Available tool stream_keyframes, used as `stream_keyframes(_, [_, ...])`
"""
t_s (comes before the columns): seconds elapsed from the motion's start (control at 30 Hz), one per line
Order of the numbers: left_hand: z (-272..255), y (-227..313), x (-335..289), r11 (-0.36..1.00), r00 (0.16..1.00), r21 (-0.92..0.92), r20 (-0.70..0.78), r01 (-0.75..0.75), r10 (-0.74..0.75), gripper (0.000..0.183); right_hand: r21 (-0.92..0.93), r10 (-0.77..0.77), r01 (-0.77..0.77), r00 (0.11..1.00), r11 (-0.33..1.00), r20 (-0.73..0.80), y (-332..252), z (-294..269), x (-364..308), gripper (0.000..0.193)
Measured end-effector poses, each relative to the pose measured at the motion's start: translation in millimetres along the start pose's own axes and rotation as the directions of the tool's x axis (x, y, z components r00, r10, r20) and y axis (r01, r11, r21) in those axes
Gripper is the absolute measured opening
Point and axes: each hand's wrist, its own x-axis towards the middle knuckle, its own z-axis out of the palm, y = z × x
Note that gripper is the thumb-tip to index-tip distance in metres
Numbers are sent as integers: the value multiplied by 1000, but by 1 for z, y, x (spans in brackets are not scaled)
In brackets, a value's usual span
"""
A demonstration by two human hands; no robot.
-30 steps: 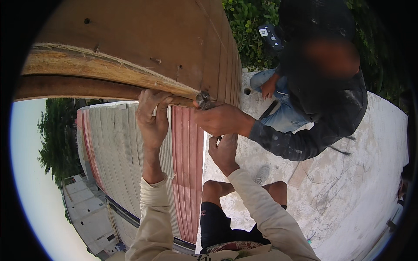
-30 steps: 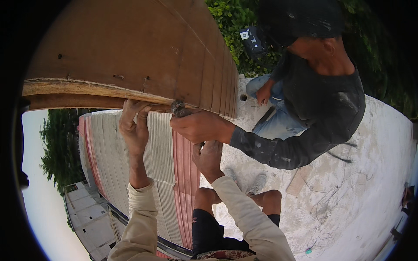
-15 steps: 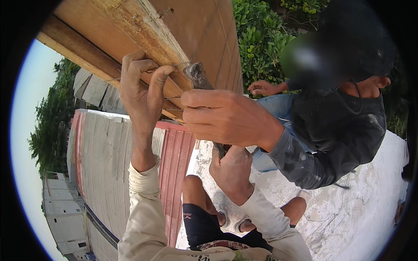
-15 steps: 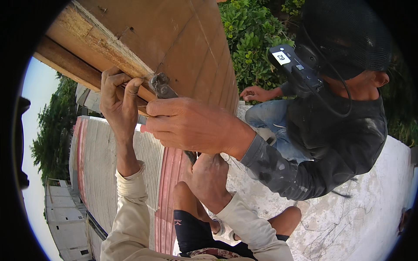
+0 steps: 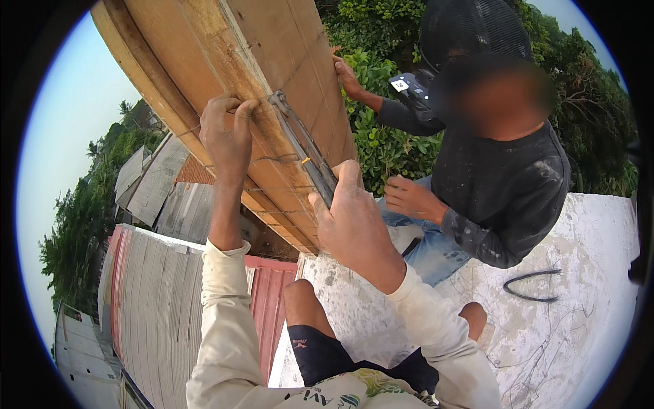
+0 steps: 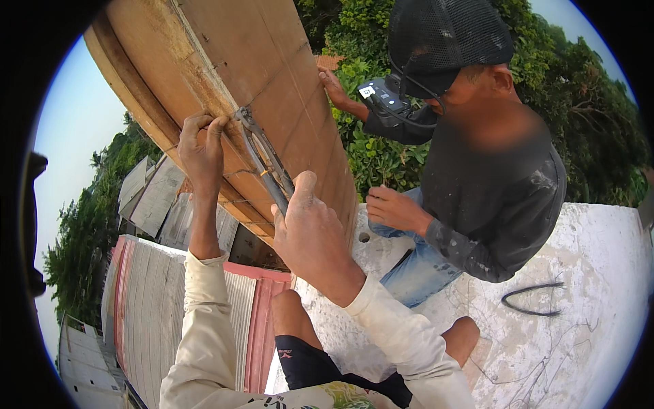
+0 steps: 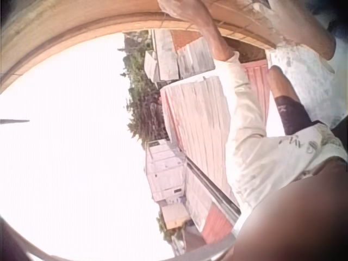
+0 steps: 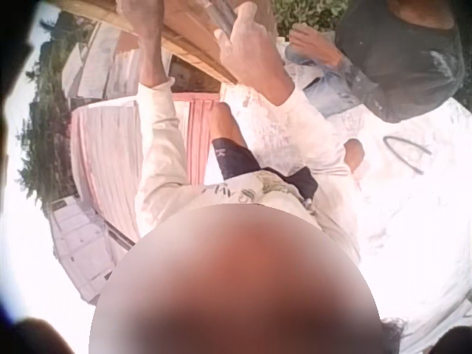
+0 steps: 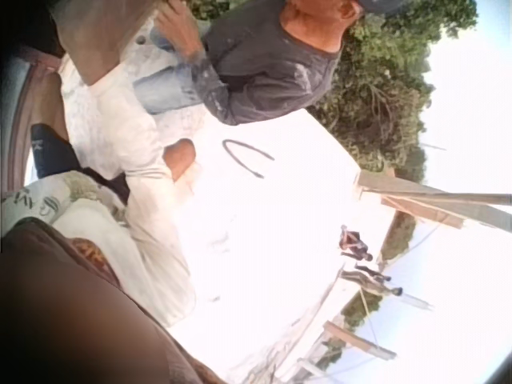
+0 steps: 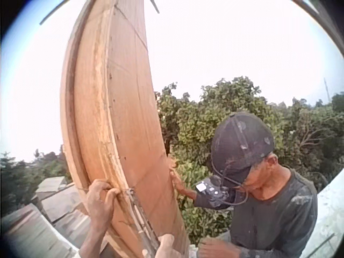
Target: The person secures a large wooden formwork panel to a concrete roof edge using wire and a hammer. They wrap wire around the wood, hammer nails to hold it, and twist wire ends to tighten the fastening. A coworker assists by holding the panel and handing tools.
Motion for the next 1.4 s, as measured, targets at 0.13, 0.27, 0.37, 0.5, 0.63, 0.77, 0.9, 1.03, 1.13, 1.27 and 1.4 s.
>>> stream_keyframes(0.13, [-1,18,-7,987,959,157,-269,-44,86,22,127,81,-98,987,987,139,0,-12,11,40])
stream_keyframes(0.27, [-8,43,-38,804,858,-304,120,511,-500,29,521,146,-380,889,765,434,-3,-35,20,35])
stream_keyframes(0.37, [-6,52,-48,340,712,-638,517,691,-475,40,647,121,-526,818,552,562,-4,-44,22,27])
stream_keyframes(0.5, [7,59,-43,-329,613,-673,739,662,-279,55,713,32,-616,763,335,645,1,-41,25,23])
stream_keyframes(0.63, [30,72,-31,-575,623,-541,779,613,-68,62,716,-99,-689,709,110,698,5,-30,25,21])
stream_keyframes(0.77, [18,70,-30,-454,590,-528,808,718,-7,66,753,-2,-498,834,429,552,1,-18,14,28])
stream_keyframes(0.9, [-37,69,-54,-142,499,-520,852,843,-160,69,685,-51,-258,917,682,396,-1,-15,15,31])
stream_keyframes(1.03, [-77,87,-74,75,392,-386,882,919,-262,50,560,30,-309,892,768,452,2,-24,19,27])
stream_keyframes(1.13, [-94,107,-74,153,390,-360,809,920,-439,29,527,24,-280,897,802,440,0,-29,19,40])
stream_keyframes(1.27, [-109,129,-74,32,482,-529,746,848,-459,26,454,37,-241,910,858,414,-8,-32,21,53])
stream_keyframes(1.4, [-99,144,-73,-52,519,-592,743,804,-423,22,445,89,-326,875,834,475,-13,-36,22,54])
